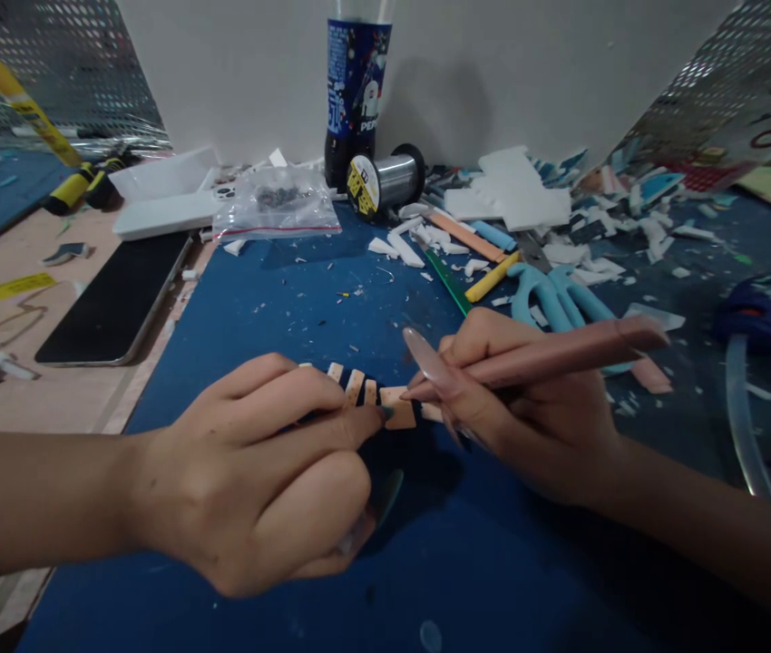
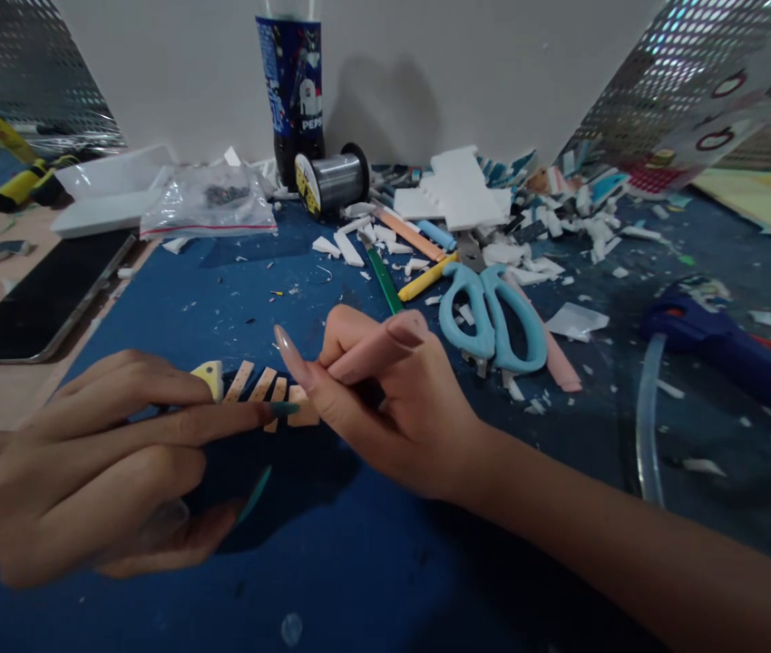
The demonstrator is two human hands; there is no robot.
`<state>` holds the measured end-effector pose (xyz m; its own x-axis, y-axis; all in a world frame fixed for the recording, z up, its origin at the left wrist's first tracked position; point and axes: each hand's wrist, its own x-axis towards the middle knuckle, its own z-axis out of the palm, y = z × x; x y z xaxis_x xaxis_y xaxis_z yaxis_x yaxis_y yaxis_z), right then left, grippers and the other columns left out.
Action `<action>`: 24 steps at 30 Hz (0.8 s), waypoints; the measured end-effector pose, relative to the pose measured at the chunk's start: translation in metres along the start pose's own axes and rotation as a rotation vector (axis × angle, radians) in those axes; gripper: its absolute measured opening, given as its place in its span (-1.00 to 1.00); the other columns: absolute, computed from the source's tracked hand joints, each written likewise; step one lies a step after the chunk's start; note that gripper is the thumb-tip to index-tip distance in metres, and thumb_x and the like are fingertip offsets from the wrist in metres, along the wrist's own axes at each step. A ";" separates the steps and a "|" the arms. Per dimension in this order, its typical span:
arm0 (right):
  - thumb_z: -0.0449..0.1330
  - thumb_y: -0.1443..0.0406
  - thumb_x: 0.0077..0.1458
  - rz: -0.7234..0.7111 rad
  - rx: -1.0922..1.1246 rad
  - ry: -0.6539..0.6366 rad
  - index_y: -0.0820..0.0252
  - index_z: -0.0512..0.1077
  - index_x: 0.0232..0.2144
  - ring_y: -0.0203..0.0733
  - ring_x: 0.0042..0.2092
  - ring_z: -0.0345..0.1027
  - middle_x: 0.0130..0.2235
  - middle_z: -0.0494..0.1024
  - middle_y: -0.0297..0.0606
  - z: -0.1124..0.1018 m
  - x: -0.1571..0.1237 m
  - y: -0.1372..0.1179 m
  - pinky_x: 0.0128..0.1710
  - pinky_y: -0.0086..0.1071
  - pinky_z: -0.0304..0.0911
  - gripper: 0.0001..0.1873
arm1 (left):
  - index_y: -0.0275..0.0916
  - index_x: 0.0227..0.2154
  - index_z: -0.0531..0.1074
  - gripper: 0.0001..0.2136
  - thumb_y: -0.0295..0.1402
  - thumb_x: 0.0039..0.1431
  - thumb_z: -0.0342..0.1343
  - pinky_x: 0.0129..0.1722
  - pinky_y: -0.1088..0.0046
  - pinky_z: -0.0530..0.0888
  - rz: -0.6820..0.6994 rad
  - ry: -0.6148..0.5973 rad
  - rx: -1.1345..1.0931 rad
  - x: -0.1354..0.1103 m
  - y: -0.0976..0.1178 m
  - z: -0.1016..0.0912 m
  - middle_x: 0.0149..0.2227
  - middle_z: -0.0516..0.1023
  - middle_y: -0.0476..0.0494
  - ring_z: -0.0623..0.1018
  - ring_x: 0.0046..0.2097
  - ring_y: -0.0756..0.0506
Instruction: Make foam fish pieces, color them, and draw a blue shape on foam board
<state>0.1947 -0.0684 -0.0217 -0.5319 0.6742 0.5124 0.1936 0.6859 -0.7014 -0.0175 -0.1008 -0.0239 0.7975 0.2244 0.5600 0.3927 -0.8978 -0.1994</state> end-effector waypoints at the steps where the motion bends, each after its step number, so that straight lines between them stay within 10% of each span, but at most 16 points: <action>1: 0.06 0.49 0.12 0.015 -0.017 0.000 0.20 0.28 -0.56 -0.42 -0.57 0.13 -0.56 0.22 -0.40 0.000 0.000 0.000 -0.61 -0.46 0.10 -0.76 | -0.21 -0.62 0.25 -0.80 -0.36 -0.02 0.16 -0.51 0.33 0.39 -0.002 0.005 -0.001 0.000 0.000 0.000 -0.28 0.54 -0.20 0.46 -0.32 -0.14; 24: 0.12 0.45 0.12 -0.030 -0.052 -0.033 0.19 0.31 -0.60 -0.43 -0.54 0.21 -0.55 0.31 -0.39 0.000 0.001 0.001 -0.58 -0.46 0.20 -0.73 | -0.23 -0.61 0.23 -0.79 -0.39 -0.07 0.20 -0.53 0.33 0.34 -0.004 0.035 -0.024 -0.002 0.002 0.001 -0.29 0.55 -0.22 0.47 -0.36 -0.14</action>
<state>0.1941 -0.0670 -0.0216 -0.5649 0.6440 0.5159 0.2194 0.7199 -0.6585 -0.0180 -0.1026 -0.0262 0.7796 0.2148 0.5883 0.3841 -0.9060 -0.1781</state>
